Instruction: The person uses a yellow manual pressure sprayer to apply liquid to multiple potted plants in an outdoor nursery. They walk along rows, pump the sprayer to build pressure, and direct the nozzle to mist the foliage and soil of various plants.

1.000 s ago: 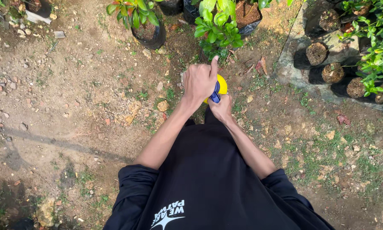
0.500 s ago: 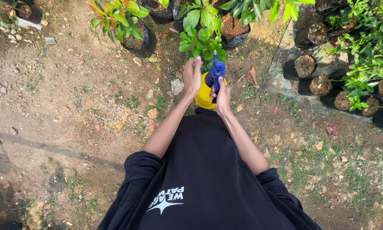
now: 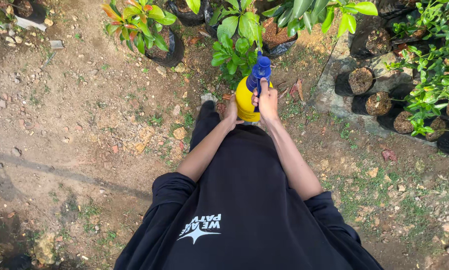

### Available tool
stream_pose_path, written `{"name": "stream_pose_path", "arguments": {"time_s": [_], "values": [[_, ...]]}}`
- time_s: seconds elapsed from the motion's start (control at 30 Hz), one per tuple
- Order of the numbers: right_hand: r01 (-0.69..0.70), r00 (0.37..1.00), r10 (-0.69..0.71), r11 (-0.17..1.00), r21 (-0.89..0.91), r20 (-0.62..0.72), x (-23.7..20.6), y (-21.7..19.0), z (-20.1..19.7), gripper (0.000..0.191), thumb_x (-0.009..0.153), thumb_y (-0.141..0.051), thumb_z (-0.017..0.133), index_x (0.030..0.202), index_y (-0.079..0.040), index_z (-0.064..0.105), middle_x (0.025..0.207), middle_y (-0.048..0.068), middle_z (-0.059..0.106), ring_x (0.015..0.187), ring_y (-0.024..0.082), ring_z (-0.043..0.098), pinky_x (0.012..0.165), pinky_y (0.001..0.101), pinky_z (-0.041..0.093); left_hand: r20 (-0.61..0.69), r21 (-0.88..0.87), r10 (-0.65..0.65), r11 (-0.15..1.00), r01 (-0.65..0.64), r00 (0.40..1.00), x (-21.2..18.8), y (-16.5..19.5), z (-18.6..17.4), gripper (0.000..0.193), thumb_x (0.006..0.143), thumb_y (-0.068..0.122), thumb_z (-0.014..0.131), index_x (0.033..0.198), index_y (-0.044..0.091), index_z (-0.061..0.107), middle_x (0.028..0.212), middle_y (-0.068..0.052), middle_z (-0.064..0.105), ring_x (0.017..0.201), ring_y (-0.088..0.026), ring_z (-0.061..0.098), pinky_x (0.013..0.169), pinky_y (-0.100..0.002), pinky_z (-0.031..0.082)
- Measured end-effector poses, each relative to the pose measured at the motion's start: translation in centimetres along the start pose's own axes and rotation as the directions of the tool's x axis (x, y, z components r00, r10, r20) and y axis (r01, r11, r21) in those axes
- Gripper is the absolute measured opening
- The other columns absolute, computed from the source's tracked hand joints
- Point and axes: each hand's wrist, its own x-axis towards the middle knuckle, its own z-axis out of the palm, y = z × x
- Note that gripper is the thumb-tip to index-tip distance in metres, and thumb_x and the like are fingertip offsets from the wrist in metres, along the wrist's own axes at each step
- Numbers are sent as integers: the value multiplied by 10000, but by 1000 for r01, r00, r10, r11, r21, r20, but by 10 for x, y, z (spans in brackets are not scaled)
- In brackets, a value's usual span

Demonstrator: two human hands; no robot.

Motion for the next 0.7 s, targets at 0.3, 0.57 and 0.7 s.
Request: {"name": "stream_pose_path", "arguments": {"time_s": [0.3, 0.57, 0.7], "values": [[62, 996, -62, 998, -2, -63, 35, -13, 92, 462, 1089, -382, 504, 797, -25, 530, 700, 17, 527, 544, 77, 451, 478, 259, 346, 167, -36, -79, 996, 86, 983, 39, 67, -78, 754, 970, 695, 227, 1499, 194, 421, 1462, -122, 550, 1292, -342, 578, 1032, -535, 480], [76, 983, -70, 997, 29, -168, 61, 4, 157, 433, 1077, -393, 498, 836, -36, 540, 693, 8, 528, 536, 70, 455, 466, 257, 355, 270, 13, -127, 992, 128, 954, 64, 106, -134, 793, 941, 746, 247, 1514, 215, 385, 1423, -174, 526, 1257, -361, 571, 1033, -554, 486], [84, 981, -77, 996, 29, -180, 70, 8, 169, 437, 1079, -399, 493, 841, -36, 545, 693, 12, 538, 532, 71, 462, 469, 258, 364, 295, 17, -147, 989, 149, 944, 75, 116, -150, 792, 927, 746, 267, 1526, 233, 339, 1441, -175, 491, 1278, -371, 565, 1013, -568, 504]]}}
